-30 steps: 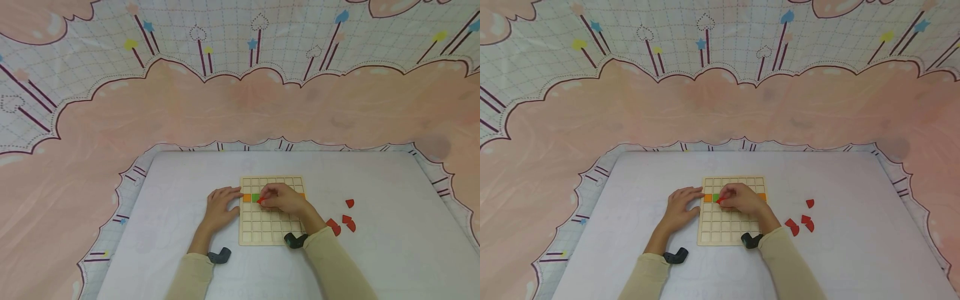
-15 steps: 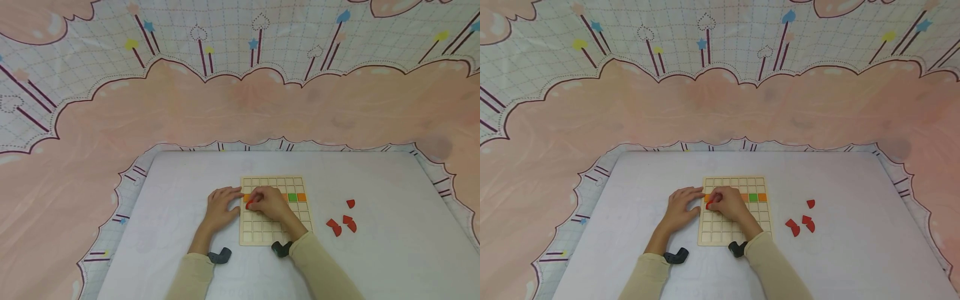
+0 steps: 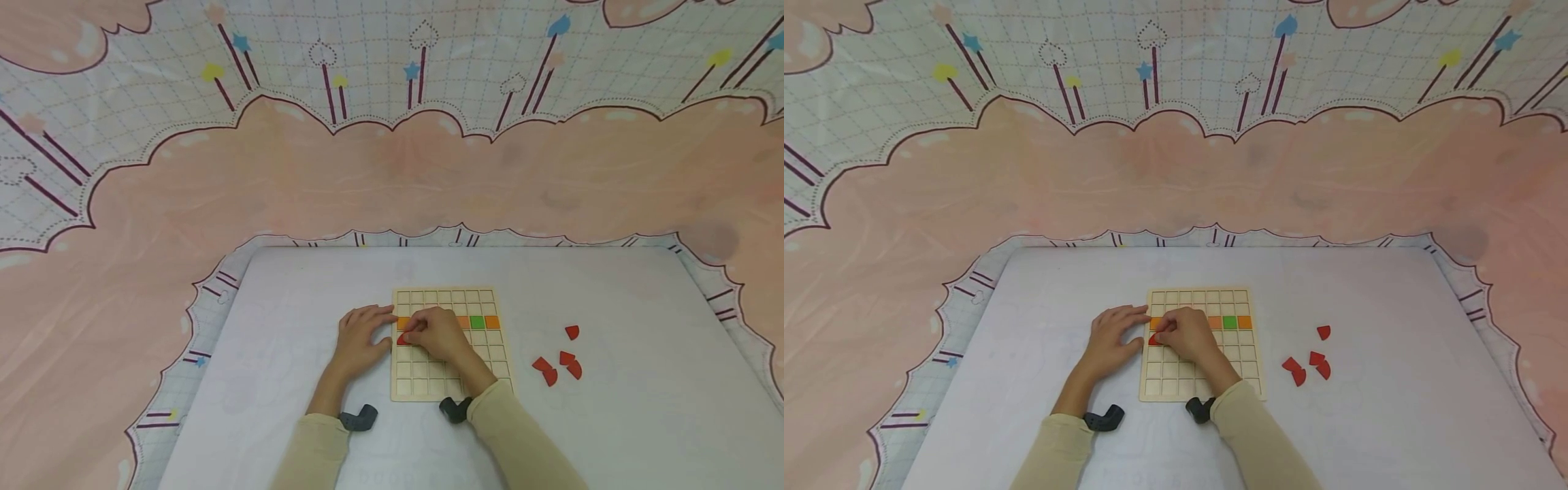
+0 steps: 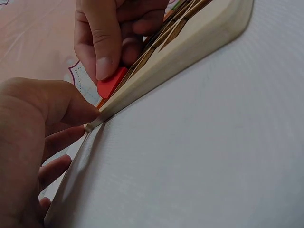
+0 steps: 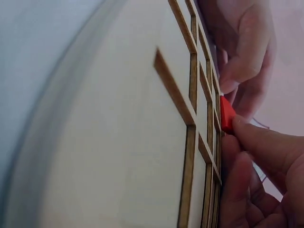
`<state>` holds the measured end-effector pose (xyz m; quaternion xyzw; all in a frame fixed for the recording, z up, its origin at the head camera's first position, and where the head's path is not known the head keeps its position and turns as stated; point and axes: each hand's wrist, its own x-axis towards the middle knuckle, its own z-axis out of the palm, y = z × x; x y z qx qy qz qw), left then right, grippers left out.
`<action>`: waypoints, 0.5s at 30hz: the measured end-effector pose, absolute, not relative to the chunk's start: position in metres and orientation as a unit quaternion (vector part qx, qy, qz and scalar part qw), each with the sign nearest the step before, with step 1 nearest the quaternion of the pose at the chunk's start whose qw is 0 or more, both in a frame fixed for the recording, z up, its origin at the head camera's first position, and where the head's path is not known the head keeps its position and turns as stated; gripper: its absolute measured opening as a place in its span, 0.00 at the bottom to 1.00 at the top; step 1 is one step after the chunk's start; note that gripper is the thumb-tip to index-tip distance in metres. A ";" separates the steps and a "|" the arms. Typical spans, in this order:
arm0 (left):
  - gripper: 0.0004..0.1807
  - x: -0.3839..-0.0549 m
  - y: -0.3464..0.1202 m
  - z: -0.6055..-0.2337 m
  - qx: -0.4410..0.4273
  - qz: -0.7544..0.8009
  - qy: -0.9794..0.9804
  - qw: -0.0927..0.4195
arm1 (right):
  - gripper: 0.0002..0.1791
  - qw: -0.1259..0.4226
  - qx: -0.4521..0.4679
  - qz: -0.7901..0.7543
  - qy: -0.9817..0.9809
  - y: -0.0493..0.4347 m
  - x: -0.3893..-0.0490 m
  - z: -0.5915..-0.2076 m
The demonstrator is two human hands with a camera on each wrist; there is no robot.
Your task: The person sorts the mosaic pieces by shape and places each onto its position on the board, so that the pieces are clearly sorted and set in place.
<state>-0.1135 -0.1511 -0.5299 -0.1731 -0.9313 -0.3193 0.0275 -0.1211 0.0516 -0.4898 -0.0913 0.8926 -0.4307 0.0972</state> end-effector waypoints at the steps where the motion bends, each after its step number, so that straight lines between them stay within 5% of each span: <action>1: 0.22 -0.113 -0.151 -0.529 -0.173 -0.320 -0.931 0.028 | 0.05 0.097 -0.089 -0.431 0.893 0.051 -0.121 -0.490; 15: 0.22 -0.113 -0.151 -0.528 -0.176 -0.324 -0.929 0.028 | 0.05 0.099 -0.073 -0.423 0.898 0.050 -0.121 -0.492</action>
